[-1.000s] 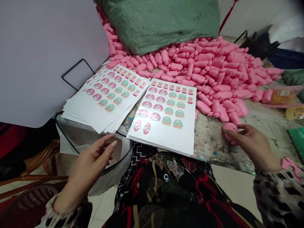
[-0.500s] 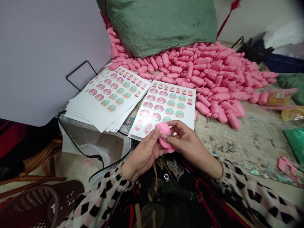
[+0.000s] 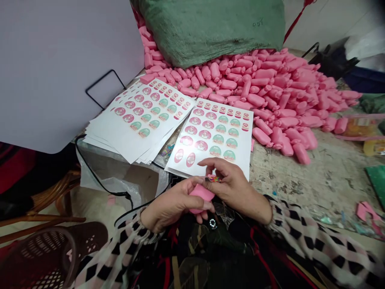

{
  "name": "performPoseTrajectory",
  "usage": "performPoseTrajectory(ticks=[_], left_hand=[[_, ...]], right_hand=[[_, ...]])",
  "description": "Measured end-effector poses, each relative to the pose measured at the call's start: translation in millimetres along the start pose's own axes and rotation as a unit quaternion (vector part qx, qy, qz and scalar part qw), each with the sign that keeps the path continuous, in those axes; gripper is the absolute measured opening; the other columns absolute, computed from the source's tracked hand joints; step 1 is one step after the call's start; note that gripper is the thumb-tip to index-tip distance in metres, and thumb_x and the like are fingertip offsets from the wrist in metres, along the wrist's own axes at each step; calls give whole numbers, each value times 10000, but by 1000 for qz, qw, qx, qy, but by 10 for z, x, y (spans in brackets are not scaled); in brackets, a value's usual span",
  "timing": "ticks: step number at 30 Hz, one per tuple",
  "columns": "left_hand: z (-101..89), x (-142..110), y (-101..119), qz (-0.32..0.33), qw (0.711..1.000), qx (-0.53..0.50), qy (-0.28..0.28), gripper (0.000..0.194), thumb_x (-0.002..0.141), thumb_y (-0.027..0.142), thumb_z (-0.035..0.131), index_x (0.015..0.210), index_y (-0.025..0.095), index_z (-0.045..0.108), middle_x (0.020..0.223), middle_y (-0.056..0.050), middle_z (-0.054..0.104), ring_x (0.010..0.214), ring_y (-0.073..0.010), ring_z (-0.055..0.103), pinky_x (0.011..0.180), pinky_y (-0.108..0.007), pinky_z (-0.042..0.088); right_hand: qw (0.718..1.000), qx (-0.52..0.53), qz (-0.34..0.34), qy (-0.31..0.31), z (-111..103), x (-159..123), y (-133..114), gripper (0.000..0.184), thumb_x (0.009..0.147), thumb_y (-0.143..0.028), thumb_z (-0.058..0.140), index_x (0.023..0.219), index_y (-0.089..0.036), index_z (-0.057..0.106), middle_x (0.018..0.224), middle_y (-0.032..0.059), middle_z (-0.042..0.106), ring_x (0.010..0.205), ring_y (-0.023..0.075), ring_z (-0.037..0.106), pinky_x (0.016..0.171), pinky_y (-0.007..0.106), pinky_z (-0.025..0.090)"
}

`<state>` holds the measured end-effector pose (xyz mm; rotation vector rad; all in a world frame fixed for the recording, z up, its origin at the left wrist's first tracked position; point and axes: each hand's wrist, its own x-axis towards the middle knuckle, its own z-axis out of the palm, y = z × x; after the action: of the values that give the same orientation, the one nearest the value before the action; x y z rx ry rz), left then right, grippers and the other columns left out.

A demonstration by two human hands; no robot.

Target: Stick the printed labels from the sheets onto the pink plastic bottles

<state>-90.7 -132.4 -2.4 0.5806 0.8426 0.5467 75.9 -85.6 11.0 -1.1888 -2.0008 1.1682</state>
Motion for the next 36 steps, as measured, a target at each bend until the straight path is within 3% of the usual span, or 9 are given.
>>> performPoseTrajectory(ticks=[3,5,7,9,11,14,23,32,36], left_hand=[[16,-28,43,1,997,69,18,228,693,207,692,882,146,580,685,-2,609,563,-86,544,515,-187,430],[-12,-62,92,64,984,132,105,219,697,248,698,854,161,572,716,9,601,616,-99,546,582,-220,448],[-74,-85,136,136,927,251,241,212,713,303,687,842,182,571,763,9,612,685,-130,562,653,-266,456],[-152,-80,160,174,832,392,352,203,752,357,644,885,212,593,840,-1,640,777,-174,586,715,-317,455],[-224,-45,163,183,756,491,393,235,801,371,584,1005,257,603,989,-11,661,914,-213,601,800,-366,452],[-295,36,138,187,712,554,390,361,833,349,542,1191,295,539,1274,-14,573,1139,-223,542,930,-389,426],[-388,145,37,165,703,576,382,449,835,388,539,1269,282,503,1418,3,440,1245,-204,468,1030,-394,393],[-448,168,26,190,723,543,382,454,800,363,595,1234,235,553,1390,-29,476,1260,-185,453,1063,-354,358],[-465,162,14,213,723,543,371,428,807,351,590,1218,235,564,1380,-43,485,1264,-186,449,1062,-364,354]], right_hand=[[1000,-1,10,1,-30,149,78,378,868,-445,511,1206,-280,540,1020,22,604,862,145,569,761,290,447],[999,-19,23,10,-65,234,194,333,917,-440,413,1157,-275,575,1092,24,613,985,164,560,860,326,421],[998,-63,25,10,-75,289,311,291,927,-399,403,1066,-260,617,1094,19,625,1019,174,553,877,334,406],[991,-133,24,15,-45,321,381,247,914,-358,436,1040,-251,619,1038,20,637,951,178,570,813,319,414],[978,-206,27,26,12,346,389,232,907,-330,445,1061,-247,597,983,22,635,867,174,576,734,299,406],[955,-292,22,41,101,390,332,214,917,-317,418,1034,-241,580,942,26,610,796,163,567,653,275,369],[915,-402,-4,22,154,447,259,229,937,-312,378,940,-222,589,911,31,574,733,147,544,547,276,266],[942,-335,10,13,194,400,277,206,923,-299,410,911,-221,600,902,24,584,762,139,539,587,259,291],[958,-279,45,50,283,359,283,170,908,-296,437,890,-216,587,883,17,588,796,148,548,616,263,318]])
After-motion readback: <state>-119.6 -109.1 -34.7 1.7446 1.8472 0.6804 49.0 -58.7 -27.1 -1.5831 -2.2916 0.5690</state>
